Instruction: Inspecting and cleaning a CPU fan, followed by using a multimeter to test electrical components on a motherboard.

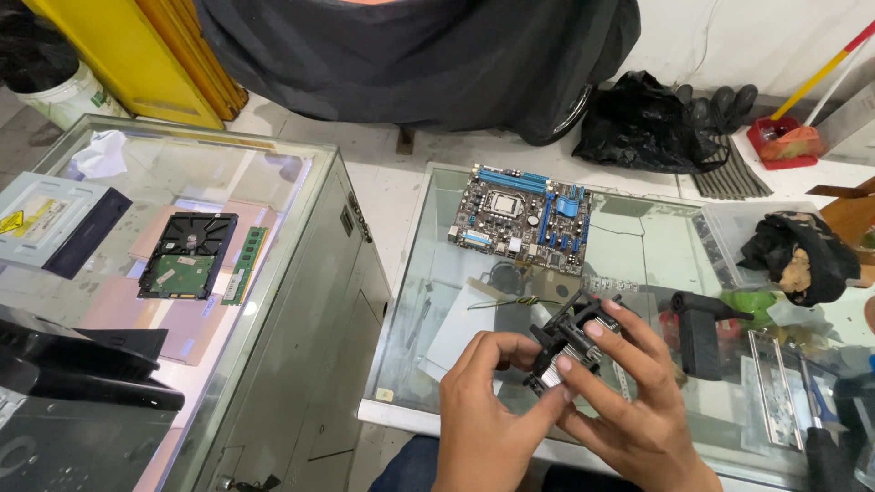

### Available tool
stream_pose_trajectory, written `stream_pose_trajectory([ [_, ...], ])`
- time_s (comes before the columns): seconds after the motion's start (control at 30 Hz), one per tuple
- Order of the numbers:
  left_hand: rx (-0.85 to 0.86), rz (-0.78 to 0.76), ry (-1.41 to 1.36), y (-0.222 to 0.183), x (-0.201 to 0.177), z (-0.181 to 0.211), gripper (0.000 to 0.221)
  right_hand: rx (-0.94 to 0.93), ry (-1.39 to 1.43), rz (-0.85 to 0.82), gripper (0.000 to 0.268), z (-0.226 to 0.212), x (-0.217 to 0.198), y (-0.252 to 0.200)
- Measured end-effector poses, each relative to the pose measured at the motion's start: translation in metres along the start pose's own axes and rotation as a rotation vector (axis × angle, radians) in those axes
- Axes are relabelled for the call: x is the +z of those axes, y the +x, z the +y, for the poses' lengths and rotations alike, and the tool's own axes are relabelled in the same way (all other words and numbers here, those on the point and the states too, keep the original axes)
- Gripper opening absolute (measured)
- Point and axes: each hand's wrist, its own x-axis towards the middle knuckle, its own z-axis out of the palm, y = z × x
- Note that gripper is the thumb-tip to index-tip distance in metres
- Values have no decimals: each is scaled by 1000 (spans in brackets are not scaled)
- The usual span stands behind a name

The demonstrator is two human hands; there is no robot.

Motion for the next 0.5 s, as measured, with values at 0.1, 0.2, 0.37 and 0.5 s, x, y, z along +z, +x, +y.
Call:
stream_pose_trajectory([
  [0.1,66,68,1,-2,5,5,21,31,7,-15,39,0,0,-4],
  [0.2,33,69,19,-6,4,7,22,-13,20,0,33,1,1,-4],
  [0.37,73,88,59,-8,8,4,22,-41,-12,-20,25,1,0,-1],
  [0.5,78,72,86,-11,13,1,23,-74,-10,6,21,10,5,-6],
])
